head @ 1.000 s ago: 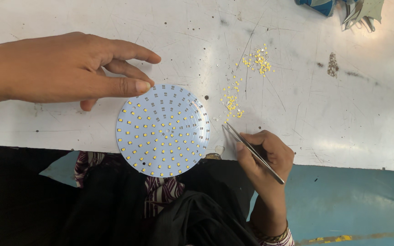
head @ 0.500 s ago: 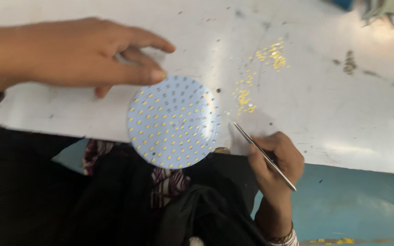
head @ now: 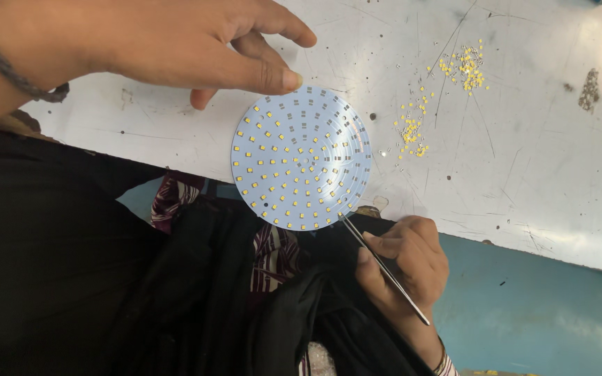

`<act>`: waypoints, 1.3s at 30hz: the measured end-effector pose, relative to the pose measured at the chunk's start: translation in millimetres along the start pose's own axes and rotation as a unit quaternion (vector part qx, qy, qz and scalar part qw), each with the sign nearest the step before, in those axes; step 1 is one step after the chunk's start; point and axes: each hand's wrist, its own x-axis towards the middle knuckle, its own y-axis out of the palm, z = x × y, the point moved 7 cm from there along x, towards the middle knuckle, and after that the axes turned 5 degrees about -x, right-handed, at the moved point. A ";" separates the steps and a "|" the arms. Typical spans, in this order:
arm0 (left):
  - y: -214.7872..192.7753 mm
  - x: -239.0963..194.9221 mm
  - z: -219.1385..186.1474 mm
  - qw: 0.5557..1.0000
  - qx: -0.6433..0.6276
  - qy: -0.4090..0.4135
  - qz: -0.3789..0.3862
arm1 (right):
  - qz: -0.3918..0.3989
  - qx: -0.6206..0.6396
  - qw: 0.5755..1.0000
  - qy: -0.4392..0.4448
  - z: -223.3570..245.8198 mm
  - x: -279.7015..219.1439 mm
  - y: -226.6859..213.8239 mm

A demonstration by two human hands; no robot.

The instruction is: The person uses tweezers to pick up small yellow LED components from a pile on the table and places them into empty slots on a circular LED board. The person repeats this action continuously, filling the board with LEDs.

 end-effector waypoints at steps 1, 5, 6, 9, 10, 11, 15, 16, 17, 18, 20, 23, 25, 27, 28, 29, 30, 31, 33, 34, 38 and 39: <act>0.8 1.1 1.0 1.000 -0.003 -0.005 0.003 | -0.001 -0.006 1.000 -0.001 0.5 0.4 0.3; 1.1 6.0 -0.8 0.999 -0.018 -0.028 0.032 | 0.010 -0.004 1.000 -0.002 0.6 3.2 -4.3; 1.4 8.3 -1.9 0.998 -0.013 -0.038 0.040 | 0.012 0.000 1.000 0.005 -1.8 4.2 -7.0; 2.3 8.6 2.3 0.995 0.014 -0.088 0.053 | -0.024 -0.002 0.996 0.081 -25.7 8.2 -21.7; 3.3 8.2 4.5 0.993 0.025 -0.103 0.055 | -0.042 -0.005 0.992 0.115 -36.2 8.6 -27.2; 3.9 8.3 5.9 0.991 0.037 -0.112 0.056 | -0.047 -0.004 0.986 0.159 -48.0 8.4 -29.6; 4.4 7.4 10.0 0.986 0.061 -0.144 0.055 | -0.056 0.002 0.973 0.225 -72.1 12.2 -28.5; 4.2 7.8 10.7 0.986 0.062 -0.146 0.055 | -0.055 0.004 0.975 0.216 -71.4 13.6 -26.8; 4.1 8.2 10.7 0.987 0.060 -0.141 0.055 | -0.053 -0.008 0.976 0.210 -70.4 14.6 -25.4; 4.3 8.6 11.1 0.987 0.059 -0.138 0.054 | -0.052 -0.020 0.977 0.204 -69.5 15.9 -24.1; 4.4 9.8 12.0 0.988 0.057 -0.134 0.051 | -0.048 -0.039 0.979 0.193 -67.8 19.2 -23.1; 5.4 11.5 15.6 0.986 0.057 -0.144 0.053 | -0.042 -0.051 0.982 0.179 -65.7 22.6 -23.3; 5.7 11.9 17.2 0.986 0.059 -0.149 0.054 | -0.038 -0.046 0.983 0.171 -64.4 22.6 -23.9; 5.5 11.2 16.5 0.986 0.063 -0.146 0.053 | -0.037 -0.043 0.983 0.172 -64.9 21.4 -23.7; 5.2 10.7 15.4 0.986 0.065 -0.144 0.051 | -0.036 -0.042 0.983 0.172 -65.2 20.6 -23.2; 4.7 10.1 13.7 0.987 0.065 -0.141 0.050 | -0.037 -0.044 0.983 0.172 -65.6 20.3 -23.0; 4.6 8.5 12.1 0.987 0.063 -0.142 0.049 | -0.038 -0.046 0.983 0.171 -66.1 20.3 -22.7; 4.3 9.7 9.5 0.987 0.062 -0.137 0.049 | -0.039 -0.048 0.983 0.171 -66.6 20.2 -23.4; 4.1 11.0 5.3 0.989 0.054 -0.127 0.048 | -0.032 -0.010 0.983 0.179 -68.3 19.4 -23.8; 4.0 11.5 4.1 0.990 0.050 -0.119 0.049 | -0.028 0.011 0.983 0.183 -69.1 19.2 -24.1; 3.6 9.7 7.4 0.996 0.021 -0.073 0.043 | 0.053 0.080 0.991 0.092 -54.5 17.1 -15.2; 3.6 9.3 8.6 0.997 0.015 -0.064 0.040 | 0.072 0.083 0.991 0.074 -52.0 16.4 -12.5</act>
